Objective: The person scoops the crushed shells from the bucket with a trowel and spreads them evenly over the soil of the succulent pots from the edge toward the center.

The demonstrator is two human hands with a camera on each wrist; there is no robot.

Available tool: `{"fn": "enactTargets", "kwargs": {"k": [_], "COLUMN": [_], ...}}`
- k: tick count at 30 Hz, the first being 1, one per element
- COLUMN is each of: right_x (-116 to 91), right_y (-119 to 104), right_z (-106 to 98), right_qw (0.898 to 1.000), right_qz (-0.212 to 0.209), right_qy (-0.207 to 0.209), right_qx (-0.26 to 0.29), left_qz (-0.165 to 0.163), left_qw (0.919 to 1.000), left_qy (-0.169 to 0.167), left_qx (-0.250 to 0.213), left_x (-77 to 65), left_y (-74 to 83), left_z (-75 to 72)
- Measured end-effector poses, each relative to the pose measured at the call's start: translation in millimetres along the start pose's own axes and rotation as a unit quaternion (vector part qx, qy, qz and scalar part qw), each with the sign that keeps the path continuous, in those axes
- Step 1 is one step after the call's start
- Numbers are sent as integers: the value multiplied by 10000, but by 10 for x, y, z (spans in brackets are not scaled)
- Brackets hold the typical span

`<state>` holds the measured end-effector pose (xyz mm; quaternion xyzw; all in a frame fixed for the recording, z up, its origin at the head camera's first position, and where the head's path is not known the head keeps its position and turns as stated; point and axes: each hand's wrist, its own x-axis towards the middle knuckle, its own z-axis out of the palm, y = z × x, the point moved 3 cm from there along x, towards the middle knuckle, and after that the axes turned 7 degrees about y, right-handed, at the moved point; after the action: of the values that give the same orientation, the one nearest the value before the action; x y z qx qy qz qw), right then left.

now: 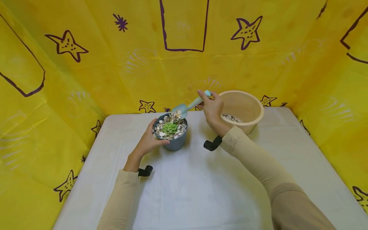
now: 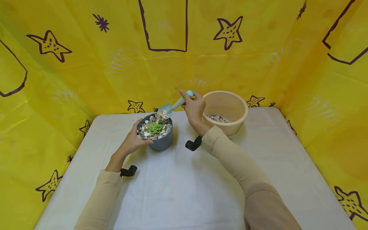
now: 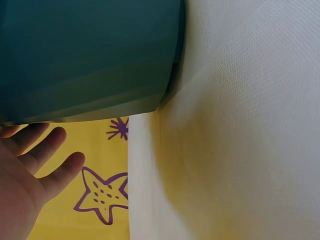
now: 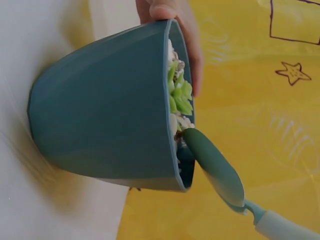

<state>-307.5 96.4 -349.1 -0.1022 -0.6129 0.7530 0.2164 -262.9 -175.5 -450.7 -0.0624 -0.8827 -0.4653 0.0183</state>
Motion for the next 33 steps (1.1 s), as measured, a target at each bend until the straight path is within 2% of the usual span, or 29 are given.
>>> {"fn": "enactTargets", "kwargs": {"k": [13, 21, 28, 33], "right_x": [5, -99, -182, -156], "right_y": [-63, -63, -75, -28], "right_z": [-43, 69, 193, 209], "right_qw": [9985, 9964, 9888, 9927], "right_qz": [-543, -795, -1367, -1071], "right_qy": [-43, -251, -586, -542], "right_qx": [-67, -153, -82, -119], "left_qz": [-97, -113, -183, -188], "left_qw": [9999, 9998, 9996, 9997], "left_qy": [-64, -147, -191, -157], "left_qx": [-42, -28, -72, -68], "left_x": [-4, 10, 12, -5], "left_y": [-33, -14, -18, -22], "left_z": [-1, -7, -6, -23]}}
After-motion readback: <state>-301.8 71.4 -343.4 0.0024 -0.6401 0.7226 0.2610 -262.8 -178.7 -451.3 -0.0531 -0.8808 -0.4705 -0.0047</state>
